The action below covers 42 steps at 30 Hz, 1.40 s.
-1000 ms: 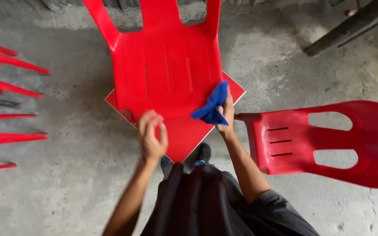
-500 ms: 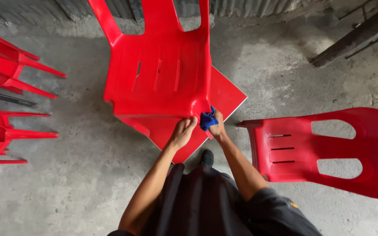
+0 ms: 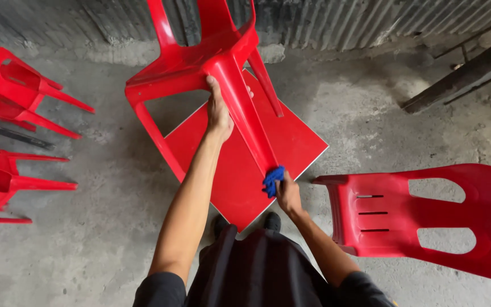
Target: Wiping down a red plastic chair and a red square table with a blue cloth.
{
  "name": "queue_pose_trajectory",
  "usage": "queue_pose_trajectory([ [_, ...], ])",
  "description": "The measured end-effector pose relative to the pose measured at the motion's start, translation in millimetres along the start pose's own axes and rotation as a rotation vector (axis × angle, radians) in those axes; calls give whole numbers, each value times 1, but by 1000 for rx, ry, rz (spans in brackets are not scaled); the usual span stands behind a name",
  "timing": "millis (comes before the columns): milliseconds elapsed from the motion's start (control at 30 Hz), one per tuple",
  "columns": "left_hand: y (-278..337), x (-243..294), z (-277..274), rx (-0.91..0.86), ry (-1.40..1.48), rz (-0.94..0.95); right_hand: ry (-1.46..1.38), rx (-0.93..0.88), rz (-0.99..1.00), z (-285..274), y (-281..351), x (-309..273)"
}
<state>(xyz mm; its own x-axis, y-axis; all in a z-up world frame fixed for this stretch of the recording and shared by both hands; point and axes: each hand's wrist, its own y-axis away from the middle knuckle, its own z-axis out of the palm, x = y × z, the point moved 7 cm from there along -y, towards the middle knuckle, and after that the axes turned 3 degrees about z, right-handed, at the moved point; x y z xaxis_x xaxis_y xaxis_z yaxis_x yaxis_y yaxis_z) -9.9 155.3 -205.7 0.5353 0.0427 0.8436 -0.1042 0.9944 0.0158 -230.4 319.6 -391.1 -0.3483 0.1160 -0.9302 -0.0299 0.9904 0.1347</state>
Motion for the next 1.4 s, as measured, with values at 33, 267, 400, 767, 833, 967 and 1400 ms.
queue_pose_trajectory([
  [33, -2, -1, -6, -9, 1, 2, 0, 9, -4, 5, -4, -3],
  [267, -17, -59, 0, -120, 26, -21, 222, 335, -401, -11, -91, -176],
  [400, -14, -63, 0, -91, -67, -5, 328, 537, -597, -21, -108, -232],
  [767, -31, -40, -8, -99, -154, -9, 746, 77, -664, 45, -52, -149],
  [833, -31, -53, -11, -96, -199, -59, 764, 159, -618, 31, -83, -208],
  [967, -26, -66, -16, -254, -5, -78, 737, 325, -628, 13, -122, -296],
  [1400, -42, -18, -37, -266, 206, -123, 708, -38, -611, 64, -45, -197],
])
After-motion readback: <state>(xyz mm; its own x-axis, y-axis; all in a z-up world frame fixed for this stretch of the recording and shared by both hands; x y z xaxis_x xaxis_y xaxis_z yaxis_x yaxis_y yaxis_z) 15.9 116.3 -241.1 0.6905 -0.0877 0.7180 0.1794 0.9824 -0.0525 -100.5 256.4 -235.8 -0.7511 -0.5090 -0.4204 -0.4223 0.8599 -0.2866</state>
